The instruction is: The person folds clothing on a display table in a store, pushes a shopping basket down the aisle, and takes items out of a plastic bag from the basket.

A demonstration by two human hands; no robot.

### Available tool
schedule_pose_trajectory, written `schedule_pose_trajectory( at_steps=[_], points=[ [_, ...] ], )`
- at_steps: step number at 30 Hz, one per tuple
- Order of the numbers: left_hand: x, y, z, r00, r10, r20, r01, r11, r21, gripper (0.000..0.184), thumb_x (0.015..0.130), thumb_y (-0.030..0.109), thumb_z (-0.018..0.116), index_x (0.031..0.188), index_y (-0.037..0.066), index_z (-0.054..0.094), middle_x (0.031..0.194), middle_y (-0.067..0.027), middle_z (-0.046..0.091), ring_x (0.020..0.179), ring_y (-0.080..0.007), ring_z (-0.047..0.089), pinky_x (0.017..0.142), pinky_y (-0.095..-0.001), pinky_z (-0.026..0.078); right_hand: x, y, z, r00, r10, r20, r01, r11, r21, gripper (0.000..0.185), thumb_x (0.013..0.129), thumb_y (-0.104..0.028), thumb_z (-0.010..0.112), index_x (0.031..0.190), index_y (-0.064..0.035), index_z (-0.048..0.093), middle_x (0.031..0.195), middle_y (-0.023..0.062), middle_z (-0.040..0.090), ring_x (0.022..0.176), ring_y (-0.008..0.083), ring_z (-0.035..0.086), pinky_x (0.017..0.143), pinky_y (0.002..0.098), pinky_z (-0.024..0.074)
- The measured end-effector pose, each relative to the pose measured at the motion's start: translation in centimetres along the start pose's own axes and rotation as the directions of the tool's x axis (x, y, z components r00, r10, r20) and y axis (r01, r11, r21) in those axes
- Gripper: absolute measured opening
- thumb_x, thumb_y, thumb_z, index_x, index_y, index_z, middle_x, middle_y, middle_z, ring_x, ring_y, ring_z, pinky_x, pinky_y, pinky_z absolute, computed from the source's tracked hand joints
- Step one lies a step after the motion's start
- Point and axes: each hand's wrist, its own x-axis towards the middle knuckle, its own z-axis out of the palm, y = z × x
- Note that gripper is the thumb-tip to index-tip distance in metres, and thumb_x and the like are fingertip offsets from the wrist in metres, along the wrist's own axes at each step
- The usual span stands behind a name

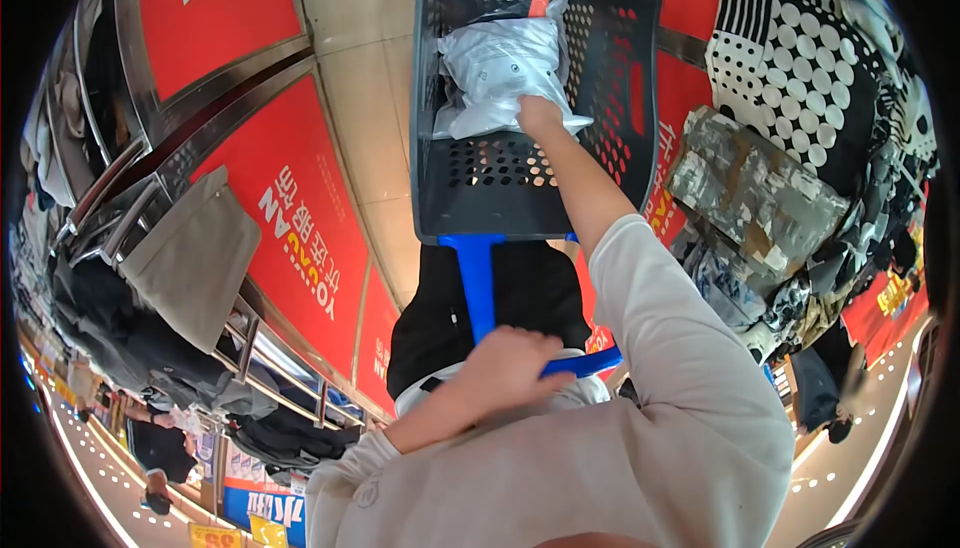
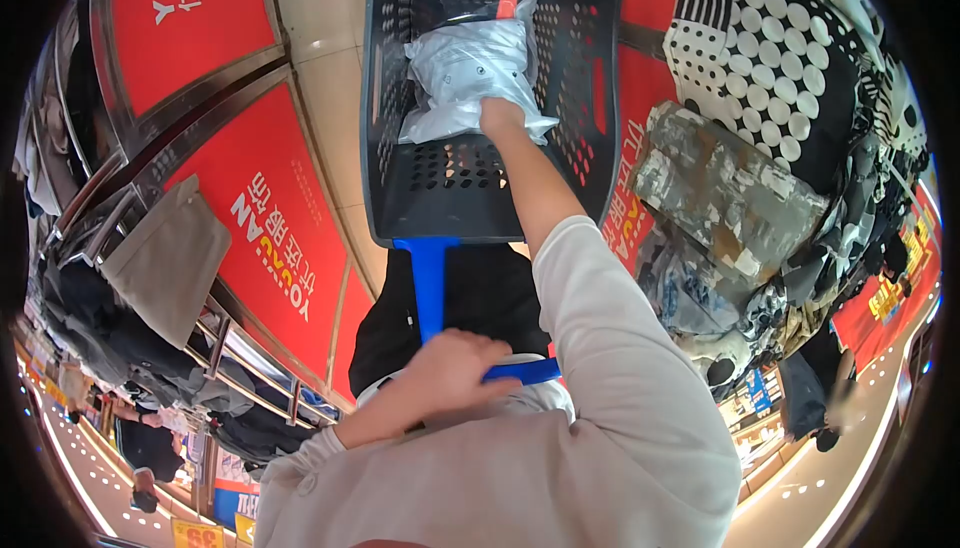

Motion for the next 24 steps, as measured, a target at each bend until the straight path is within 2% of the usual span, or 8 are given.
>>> schedule_pose_trajectory(
  at_steps=[2,6,10,15,17,19,21,24],
  points=[
    [1.6,-1.0,-2.0,0.976,-0.034,-0.216,0.002,0.989,-0.148,0.027,0.081,0.026,0.072,0.096,0.004,0.067,0.076,-0.0138,0.065,0.073,-0.032,0.066,0.071,-0.0435,0.051,-2.6,0.1,0.1,0.999,-0.02,0.027,0.019,0.999,0.05,0.035,0.085,-0.029,0.062,0.115,-0.011,0.068,0.112,0.0145,0.07,0.108,0.0314,0.065,0.09,0.0445,0.0514],
    [5.6,-5.6,-4.5,0.843,-0.068,-0.533,0.172,0.974,0.147,0.022,0.083,0.012,0.068,0.101,0.001,0.066,0.092,-0.0168,0.067,0.086,-0.0343,0.065,0.079,-0.0442,0.051,-8.3,0.2,-0.8,0.991,-0.125,-0.043,0.13,0.98,0.149,0.031,0.08,-0.033,0.065,0.096,-0.0084,0.073,0.096,0.018,0.072,0.094,0.0348,0.068,0.083,0.0469,0.0531],
    [8.5,-9.3,-5.6,0.83,-0.055,-0.555,0.427,0.703,0.568,0.071,0.076,0.018,0.074,0.14,0.007,0.045,0.133,-0.0179,0.051,0.125,-0.0359,0.048,0.101,-0.0471,0.042,-16.1,-0.5,-5.2,0.939,-0.263,-0.223,0.297,0.945,0.138,0.024,0.077,-0.028,0.066,0.087,-0.0061,0.07,0.085,0.0177,0.071,0.084,0.037,0.068,0.075,0.0485,0.0536],
    [8.2,-11.6,-6.4,0.903,-0.032,-0.428,0.362,0.592,0.72,0.084,0.071,0.019,0.08,0.146,0.016,0.042,0.144,-0.0216,0.044,0.136,-0.0384,0.04,0.109,-0.0446,0.038,-25.7,0.0,-13.3,0.763,-0.477,-0.436,0.583,0.799,0.145,0.018,0.074,-0.023,0.068,0.078,-0.0062,0.065,0.079,0.0159,0.068,0.077,0.0381,0.066,0.07,0.0483,0.0525],
    [8.0,-13.8,-6.7,0.941,-0.068,-0.332,0.244,0.817,0.523,0.084,0.071,0.019,0.078,0.148,0.017,0.042,0.148,-0.0216,0.043,0.137,-0.0361,0.042,0.112,-0.0435,0.037,-29.9,0.2,-17.0,0.767,-0.471,-0.436,0.579,0.8,0.157,0.017,0.074,-0.022,0.068,0.079,-0.0055,0.066,0.078,0.0157,0.068,0.075,0.0379,0.066,0.067,0.0474,0.051],
    [7.3,-11.5,-7.4,0.92,-0.074,-0.385,0.237,0.888,0.394,0.089,0.072,0.021,0.08,0.151,0.016,0.039,0.151,-0.0212,0.041,0.139,-0.035,0.041,0.114,-0.0414,0.035,-34.0,0.3,-19.8,0.828,-0.402,-0.391,0.552,0.707,0.441,0.018,0.074,-0.021,0.069,0.081,-0.0046,0.067,0.076,0.0166,0.065,0.071,0.0355,0.065,0.063,0.045,0.0484],
    [6.1,-8.7,-8.3,0.828,-0.003,-0.56,0.027,0.999,0.035,0.097,0.071,0.025,0.084,0.153,0.013,0.034,0.153,-0.0204,0.038,0.143,-0.0342,0.035,0.116,-0.0407,0.032,-37.3,0.7,-22.0,0.862,-0.389,-0.326,0.507,0.643,0.574,0.016,0.078,-0.018,0.07,0.082,-0.0028,0.067,0.07,0.011,0.065,0.064,0.0231,0.063,0.06,0.0376,0.045],
    [4.9,-4.5,-10.6,0.902,-0.037,-0.429,-0.042,0.984,-0.172,0.101,0.074,0.022,0.085,0.156,0.01,0.028,0.159,-0.0199,0.028,0.148,-0.0295,0.025,0.119,-0.0376,0.025,-44.9,0.2,-28.9,0.804,-0.568,-0.175,0.402,0.303,0.864,0.015,0.087,-0.013,0.069,0.083,0.0012,0.068,0.074,-0.0016,0.064,0.068,0.0056,0.052,0.062,0.0259,0.0416]
  ],
)
